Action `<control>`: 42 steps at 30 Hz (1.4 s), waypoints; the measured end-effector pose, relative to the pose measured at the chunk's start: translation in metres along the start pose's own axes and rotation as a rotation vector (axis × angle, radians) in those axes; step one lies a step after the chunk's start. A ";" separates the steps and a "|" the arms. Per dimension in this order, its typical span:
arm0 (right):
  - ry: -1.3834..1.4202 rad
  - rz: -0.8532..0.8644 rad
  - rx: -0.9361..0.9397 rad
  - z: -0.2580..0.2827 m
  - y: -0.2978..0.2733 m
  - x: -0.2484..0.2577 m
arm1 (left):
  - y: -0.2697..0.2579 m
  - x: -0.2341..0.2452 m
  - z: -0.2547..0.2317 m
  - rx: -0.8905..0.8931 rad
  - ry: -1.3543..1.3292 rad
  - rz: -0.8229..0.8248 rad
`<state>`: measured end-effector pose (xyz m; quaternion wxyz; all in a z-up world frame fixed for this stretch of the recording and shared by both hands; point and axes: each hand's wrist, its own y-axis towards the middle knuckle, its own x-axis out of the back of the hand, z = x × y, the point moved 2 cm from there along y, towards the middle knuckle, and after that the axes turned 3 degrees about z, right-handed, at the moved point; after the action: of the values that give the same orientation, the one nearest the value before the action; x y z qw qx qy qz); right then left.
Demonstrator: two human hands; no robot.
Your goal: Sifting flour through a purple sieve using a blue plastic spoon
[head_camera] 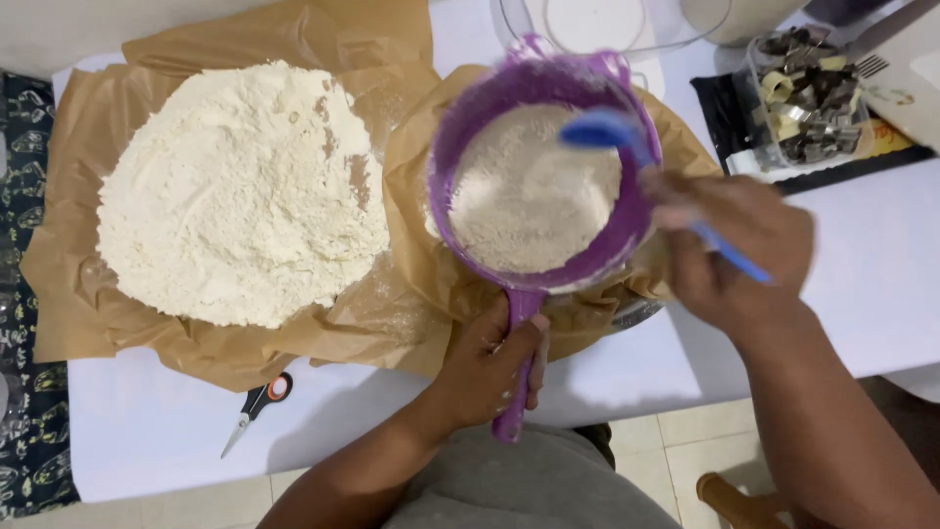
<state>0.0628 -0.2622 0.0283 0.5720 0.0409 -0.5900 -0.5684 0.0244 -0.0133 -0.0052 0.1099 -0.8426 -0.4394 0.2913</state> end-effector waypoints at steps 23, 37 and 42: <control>0.054 -0.204 -0.294 0.027 0.008 0.011 | 0.003 -0.005 0.020 -0.049 -0.030 0.014; 0.038 -0.245 -0.347 0.022 0.001 0.009 | 0.004 -0.013 0.036 -0.184 0.076 0.036; -0.049 -0.191 -0.233 0.011 0.001 -0.001 | 0.005 -0.012 0.033 -0.171 0.108 0.000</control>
<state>0.0555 -0.2546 0.0315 0.5015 0.0164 -0.5272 -0.6858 0.0028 -0.0286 -0.0295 0.0612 -0.8633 -0.4562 0.2070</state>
